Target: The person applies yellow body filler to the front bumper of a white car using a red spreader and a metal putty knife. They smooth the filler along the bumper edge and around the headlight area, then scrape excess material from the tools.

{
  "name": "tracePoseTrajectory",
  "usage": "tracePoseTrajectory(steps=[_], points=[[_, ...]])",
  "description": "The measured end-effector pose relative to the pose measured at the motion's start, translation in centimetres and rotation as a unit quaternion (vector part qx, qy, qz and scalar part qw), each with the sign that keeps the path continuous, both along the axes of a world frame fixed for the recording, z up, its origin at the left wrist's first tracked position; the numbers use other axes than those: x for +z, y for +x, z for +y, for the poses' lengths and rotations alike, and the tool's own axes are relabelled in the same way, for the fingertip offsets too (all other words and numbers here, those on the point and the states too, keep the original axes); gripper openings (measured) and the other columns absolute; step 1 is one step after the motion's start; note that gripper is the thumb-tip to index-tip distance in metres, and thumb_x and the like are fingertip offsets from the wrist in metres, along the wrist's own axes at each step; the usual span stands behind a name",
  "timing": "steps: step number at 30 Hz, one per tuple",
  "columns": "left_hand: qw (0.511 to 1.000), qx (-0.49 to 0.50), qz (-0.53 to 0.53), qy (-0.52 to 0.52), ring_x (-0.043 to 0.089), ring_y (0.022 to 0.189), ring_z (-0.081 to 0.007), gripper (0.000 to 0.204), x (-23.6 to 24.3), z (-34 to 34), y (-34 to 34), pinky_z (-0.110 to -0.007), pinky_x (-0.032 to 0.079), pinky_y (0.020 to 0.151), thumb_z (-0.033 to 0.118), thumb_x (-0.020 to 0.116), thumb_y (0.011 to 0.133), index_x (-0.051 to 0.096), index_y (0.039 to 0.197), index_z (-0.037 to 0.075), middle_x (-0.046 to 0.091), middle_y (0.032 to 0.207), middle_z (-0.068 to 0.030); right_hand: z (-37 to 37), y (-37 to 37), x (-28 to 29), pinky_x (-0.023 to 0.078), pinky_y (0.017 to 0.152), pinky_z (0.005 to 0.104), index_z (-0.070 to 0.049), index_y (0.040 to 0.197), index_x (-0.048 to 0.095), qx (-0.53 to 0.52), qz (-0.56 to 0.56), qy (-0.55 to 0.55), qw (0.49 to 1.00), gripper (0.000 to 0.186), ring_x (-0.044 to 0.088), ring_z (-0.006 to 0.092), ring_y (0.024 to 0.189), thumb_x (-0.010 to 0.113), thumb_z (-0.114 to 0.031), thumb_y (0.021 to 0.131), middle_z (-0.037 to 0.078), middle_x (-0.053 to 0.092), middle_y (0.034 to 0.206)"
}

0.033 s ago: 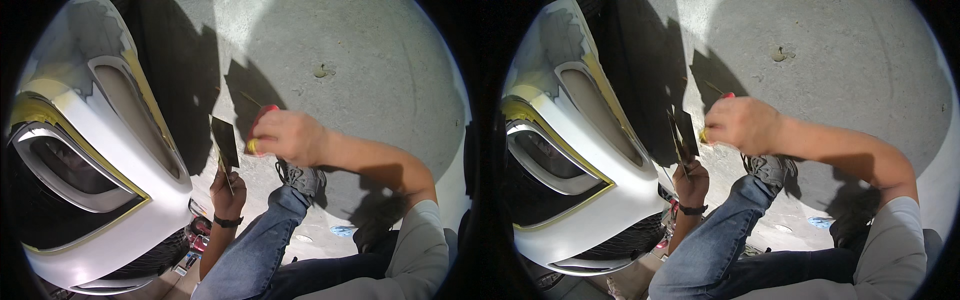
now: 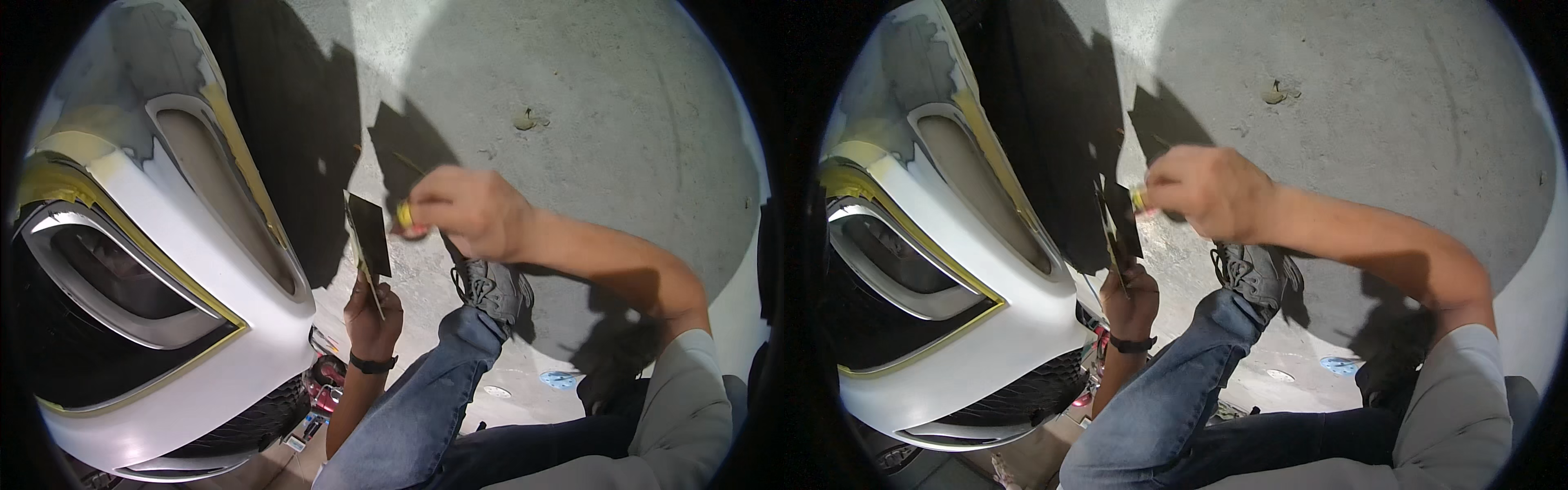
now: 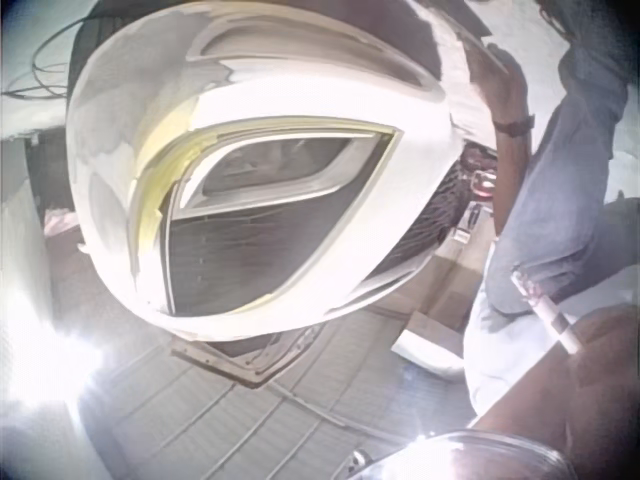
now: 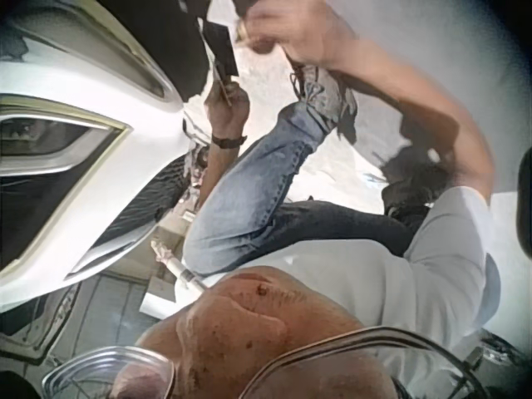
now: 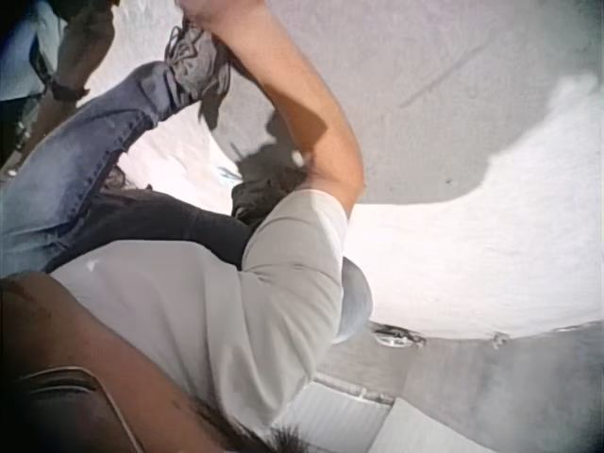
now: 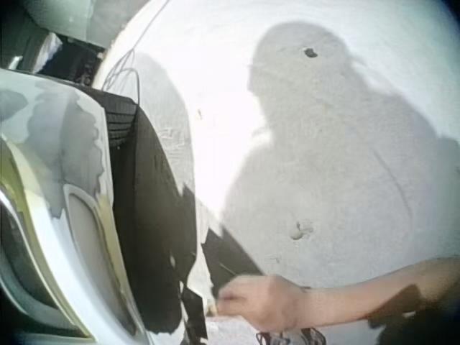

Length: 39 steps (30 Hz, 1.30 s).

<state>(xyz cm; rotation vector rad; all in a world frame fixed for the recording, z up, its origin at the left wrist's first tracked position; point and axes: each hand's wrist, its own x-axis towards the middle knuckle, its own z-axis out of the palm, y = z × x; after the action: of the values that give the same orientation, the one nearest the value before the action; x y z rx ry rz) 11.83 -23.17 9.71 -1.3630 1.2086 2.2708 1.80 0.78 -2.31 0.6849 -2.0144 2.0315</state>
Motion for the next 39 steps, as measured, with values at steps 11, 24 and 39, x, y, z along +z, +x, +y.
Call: tracePoseTrajectory(steps=[11, 24, 39], points=[[0.995, 0.005, -0.084, -0.045, 0.067, 0.072, -0.0119, 0.02, -0.2, -1.2, 2.4, -0.027, 0.057, 0.066, 0.021, 0.06, 0.105, 0.067, 0.121, 0.011, 0.071, 0.088, -0.001, -6.8, -14.0, 4.9, 0.055, 0.088, 0.0287, -0.003, 0.12, 0.069, -0.072, -0.258, -0.426, 0.864, 0.026, 0.071, 0.0161, 0.096, 0.071, -0.009, 0.094, 0.009, 0.075, 0.106], [0.994, 0.015, -0.089, -0.065, 0.062, 0.076, -0.0115, 0.022, -0.2, -2.6, 4.7, -0.022, 0.052, 0.063, 0.018, 0.055, 0.107, 0.064, 0.122, 0.006, 0.07, 0.095, -0.0042, -13.2, -3.0, 3.6, 0.052, 0.079, 0.0299, -0.001, 0.116, 0.067, 0.123, -0.328, -0.493, 0.796, 0.024, 0.066, 0.016, 0.089, 0.07, -0.009, 0.094, 0.011, 0.073, 0.099], [0.998, -0.025, 0.048, -0.038, 0.069, 0.093, -0.0161, 0.031, -2.2, 3.8, -2.1, -0.03, 0.058, 0.076, 0.02, 0.049, 0.109, 0.06, 0.134, 0.005, 0.071, 0.115, -0.0056, 1.8, 0.4, 4.2, 0.056, 0.063, 0.0297, 0.001, 0.106, 0.076, -0.064, -0.187, -0.087, 0.976, 0.03, 0.073, 0.0238, 0.074, 0.08, 0.0, 0.077, 0.015, 0.074, 0.096]])
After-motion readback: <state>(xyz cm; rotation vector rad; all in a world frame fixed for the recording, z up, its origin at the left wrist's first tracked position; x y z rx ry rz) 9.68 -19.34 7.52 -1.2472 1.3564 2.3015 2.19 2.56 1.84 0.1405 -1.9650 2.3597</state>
